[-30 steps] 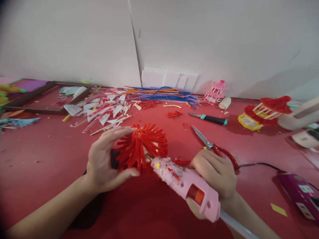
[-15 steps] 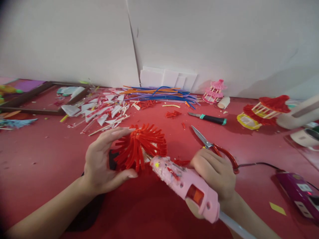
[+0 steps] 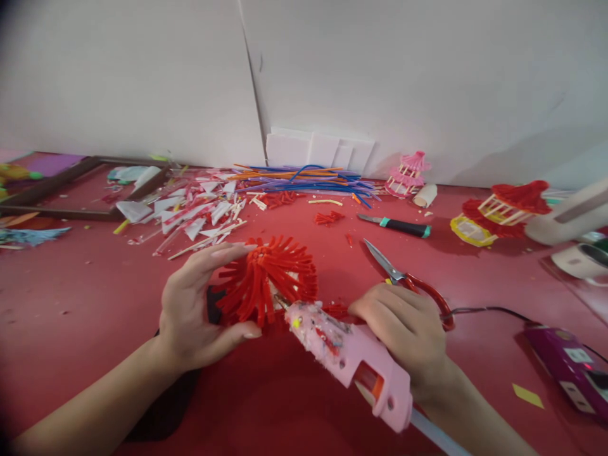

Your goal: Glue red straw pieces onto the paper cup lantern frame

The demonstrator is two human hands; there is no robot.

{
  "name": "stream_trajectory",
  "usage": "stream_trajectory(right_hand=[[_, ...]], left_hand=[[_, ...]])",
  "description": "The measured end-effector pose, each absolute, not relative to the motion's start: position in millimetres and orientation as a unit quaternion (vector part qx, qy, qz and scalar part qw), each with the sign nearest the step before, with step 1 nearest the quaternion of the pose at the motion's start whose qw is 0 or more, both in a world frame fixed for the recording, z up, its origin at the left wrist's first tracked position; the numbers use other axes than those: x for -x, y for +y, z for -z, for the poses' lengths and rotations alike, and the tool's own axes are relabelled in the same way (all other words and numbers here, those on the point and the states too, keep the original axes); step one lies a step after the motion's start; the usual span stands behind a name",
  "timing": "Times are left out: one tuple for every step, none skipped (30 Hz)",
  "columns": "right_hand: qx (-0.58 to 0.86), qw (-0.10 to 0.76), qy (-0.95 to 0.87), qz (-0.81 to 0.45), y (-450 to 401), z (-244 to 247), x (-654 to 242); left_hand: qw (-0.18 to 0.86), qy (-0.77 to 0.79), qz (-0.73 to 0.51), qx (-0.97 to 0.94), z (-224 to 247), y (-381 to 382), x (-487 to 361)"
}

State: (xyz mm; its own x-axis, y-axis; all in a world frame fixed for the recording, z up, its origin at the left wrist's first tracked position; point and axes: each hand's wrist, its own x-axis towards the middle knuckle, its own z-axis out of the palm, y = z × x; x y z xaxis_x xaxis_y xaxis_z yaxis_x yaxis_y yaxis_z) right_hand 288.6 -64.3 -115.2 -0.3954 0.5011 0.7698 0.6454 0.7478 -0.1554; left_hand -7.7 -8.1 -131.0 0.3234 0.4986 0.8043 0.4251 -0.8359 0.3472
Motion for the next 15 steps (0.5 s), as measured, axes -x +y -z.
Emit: stream_trajectory(right_hand=[[0.348, 0.425, -0.832, 0.083, -65, 115, -288], [0.353, 0.423, -0.83, 0.081, -65, 115, -288], [0.357, 0.423, -0.829, 0.078, -65, 115, -288], [0.359, 0.424, -0.828, 0.075, -66, 115, -288], [0.359, 0.423, -0.829, 0.072, -66, 115, -287], [0.359, 0.421, -0.829, 0.075, -66, 114, -287], [0.359, 0.42, -0.83, 0.083, -66, 114, -288], [0.358, 0.418, -0.83, 0.094, -66, 113, -290], [0.357, 0.411, -0.832, 0.105, -66, 112, -293], [0.354, 0.401, -0.837, 0.114, -66, 112, -297], [0.348, 0.392, -0.842, 0.123, -67, 111, -301], [0.341, 0.383, -0.849, 0.129, -66, 111, -307], [0.338, 0.376, -0.854, 0.125, -65, 111, -313], [0.348, 0.382, -0.849, 0.114, -64, 111, -320], [0.377, 0.392, -0.836, 0.073, -61, 111, -325]], left_hand=[[0.037, 0.284, -0.508, -0.812, 131, -8, 8], [0.037, 0.283, -0.509, -0.812, 130, -8, 8], [0.037, 0.283, -0.509, -0.812, 130, -8, 8], [0.038, 0.283, -0.508, -0.813, 130, -8, 7], [0.039, 0.284, -0.507, -0.813, 130, -8, 7], [0.041, 0.283, -0.507, -0.813, 130, -7, 7], [0.039, 0.283, -0.506, -0.814, 130, -7, 7], [0.038, 0.282, -0.506, -0.814, 130, -7, 6], [0.035, 0.282, -0.506, -0.814, 130, -8, 6], [0.034, 0.281, -0.507, -0.814, 130, -8, 6], [0.035, 0.281, -0.508, -0.813, 131, -8, 6], [0.037, 0.281, -0.509, -0.813, 131, -8, 6], [0.041, 0.281, -0.508, -0.813, 131, -8, 6], [0.046, 0.28, -0.508, -0.813, 132, -8, 7], [0.052, 0.276, -0.508, -0.814, 132, -8, 7]])
